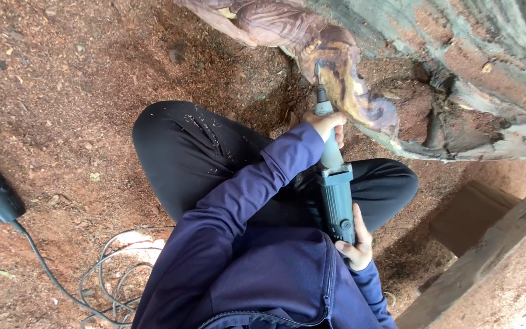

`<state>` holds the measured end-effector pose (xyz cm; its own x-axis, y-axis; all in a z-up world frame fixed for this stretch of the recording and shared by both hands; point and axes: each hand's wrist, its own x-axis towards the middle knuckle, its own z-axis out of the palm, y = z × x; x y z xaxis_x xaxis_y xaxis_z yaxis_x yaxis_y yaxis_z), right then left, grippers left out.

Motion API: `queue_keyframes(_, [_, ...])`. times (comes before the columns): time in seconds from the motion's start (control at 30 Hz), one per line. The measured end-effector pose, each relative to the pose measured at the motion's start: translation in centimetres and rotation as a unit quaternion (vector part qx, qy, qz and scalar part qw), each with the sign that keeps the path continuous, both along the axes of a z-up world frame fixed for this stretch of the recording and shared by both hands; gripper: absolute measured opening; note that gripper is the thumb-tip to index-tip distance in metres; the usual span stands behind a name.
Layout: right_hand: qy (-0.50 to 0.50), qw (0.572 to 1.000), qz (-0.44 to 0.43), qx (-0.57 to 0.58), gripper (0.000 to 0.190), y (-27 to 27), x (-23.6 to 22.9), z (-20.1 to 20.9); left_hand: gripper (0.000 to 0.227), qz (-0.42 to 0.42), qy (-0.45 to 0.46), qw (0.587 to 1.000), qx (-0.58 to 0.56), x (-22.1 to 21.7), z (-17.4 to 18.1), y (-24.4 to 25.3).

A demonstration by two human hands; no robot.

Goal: Sanding the surface of a large, irregular piece of wood using a handheld power rotary tool.

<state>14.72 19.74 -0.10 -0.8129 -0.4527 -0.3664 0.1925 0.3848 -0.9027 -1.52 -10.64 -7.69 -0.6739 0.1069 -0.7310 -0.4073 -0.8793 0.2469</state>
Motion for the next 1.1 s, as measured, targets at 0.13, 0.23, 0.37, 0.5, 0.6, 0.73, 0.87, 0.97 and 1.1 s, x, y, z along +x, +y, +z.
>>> queue_keyframes(0.13, [-0.004, 1.000, 0.009, 0.009, 0.102, 0.7, -0.2, 0.2, 0.009, 0.014, 0.027, 1.000, 0.006, 0.5, 0.6, -0.3])
queue_keyframes(0.23, [-0.015, 1.000, 0.009, 0.014, 0.102, 0.7, -0.4, 0.5, 0.008, 0.017, 0.033, 0.999, 0.024, 0.6, 0.4, -0.4])
queue_keyframes(0.37, [-0.004, 1.000, 0.019, 0.014, 0.103, 0.4, -0.7, 0.8, 0.015, 0.030, 0.025, 0.998, 0.049, 0.5, -0.8, 0.4])
queue_keyframes(0.5, [-0.011, 1.000, 0.017, -0.003, 0.104, -0.1, -1.0, 1.1, 0.017, 0.039, 0.046, 0.997, 0.054, 0.8, -0.7, 0.3])
queue_keyframes(0.6, [0.005, 0.999, 0.035, 0.018, 0.103, 0.0, -1.2, 0.8, 0.023, 0.046, 0.059, 0.995, 0.068, 1.0, -1.5, 0.7])
queue_keyframes(0.73, [0.039, 0.998, -0.019, -0.038, 0.108, 0.1, -1.2, -0.3, 0.018, 0.148, 0.098, 0.980, 0.089, 1.0, -2.3, 1.5])
queue_keyframes(0.87, [0.049, 0.999, -0.013, -0.018, 0.106, -1.0, -1.2, 0.6, 0.021, 0.125, 0.104, 0.983, 0.085, 1.2, -2.2, 1.1])
queue_keyframes(0.97, [0.046, 0.999, -0.017, -0.016, 0.103, -1.9, -1.2, 1.2, 0.027, 0.099, 0.110, 0.986, 0.071, 1.1, -3.7, 1.8])
queue_keyframes(1.1, [0.062, 0.998, -0.006, 0.007, 0.102, -3.0, -1.1, 1.7, 0.028, 0.076, 0.139, 0.985, 0.075, 1.5, -3.1, 0.7])
